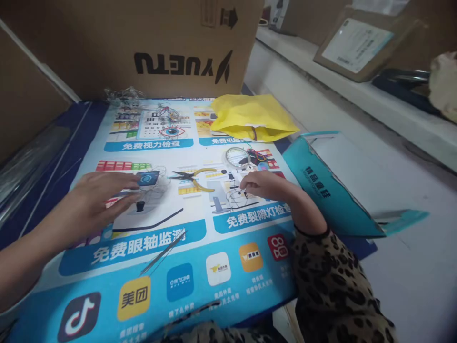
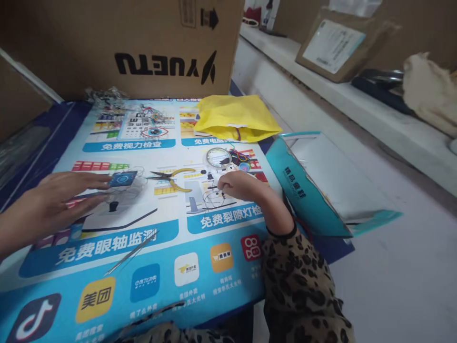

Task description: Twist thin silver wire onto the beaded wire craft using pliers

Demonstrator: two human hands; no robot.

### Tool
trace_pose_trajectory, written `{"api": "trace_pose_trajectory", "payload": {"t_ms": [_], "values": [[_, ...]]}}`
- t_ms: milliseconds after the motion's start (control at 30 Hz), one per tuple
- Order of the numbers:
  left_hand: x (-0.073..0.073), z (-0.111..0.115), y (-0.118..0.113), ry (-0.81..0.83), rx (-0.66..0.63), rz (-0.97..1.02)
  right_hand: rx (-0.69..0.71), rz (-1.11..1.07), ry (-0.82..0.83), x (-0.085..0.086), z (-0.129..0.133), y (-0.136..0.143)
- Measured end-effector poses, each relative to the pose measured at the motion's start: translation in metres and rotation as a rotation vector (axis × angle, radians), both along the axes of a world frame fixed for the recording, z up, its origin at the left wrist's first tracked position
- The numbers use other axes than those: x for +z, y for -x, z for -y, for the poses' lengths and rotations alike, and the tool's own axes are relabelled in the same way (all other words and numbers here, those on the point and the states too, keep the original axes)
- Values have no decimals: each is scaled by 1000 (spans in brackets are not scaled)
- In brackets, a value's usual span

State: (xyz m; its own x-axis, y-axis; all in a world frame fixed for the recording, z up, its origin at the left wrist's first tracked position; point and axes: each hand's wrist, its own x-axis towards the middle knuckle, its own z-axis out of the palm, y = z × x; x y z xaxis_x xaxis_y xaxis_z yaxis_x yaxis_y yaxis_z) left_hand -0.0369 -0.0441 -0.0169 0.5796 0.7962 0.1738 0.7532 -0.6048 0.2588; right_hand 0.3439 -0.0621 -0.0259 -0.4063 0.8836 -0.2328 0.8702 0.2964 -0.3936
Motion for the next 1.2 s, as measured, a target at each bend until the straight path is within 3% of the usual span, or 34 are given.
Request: {"api": "trace_pose_trajectory", "payload": {"t_ms": [200, 400, 567, 733, 900, 1067, 1200], "values": [[-1, 16, -1, 237, -139, -116, 9, 15, 11, -3, 4, 5], [10, 31, -12, 412, -219, -175, 71, 172, -36, -6, 6, 14], [-3, 38, -18, 312, -203, -168, 63, 270, -28, -9, 9, 19], [-16, 53, -30, 339, -245, -199, 27, 435, -104, -3, 20, 33], [-12, 65, -39, 405, -324, -194, 17, 522, -143, 5, 29, 41], [-2, 64, -38, 528, -448, -176, 46, 478, -136, 3, 25, 36], [0, 61, -35, 506, -398, -214, 42, 422, -150, 1, 24, 34]]}}
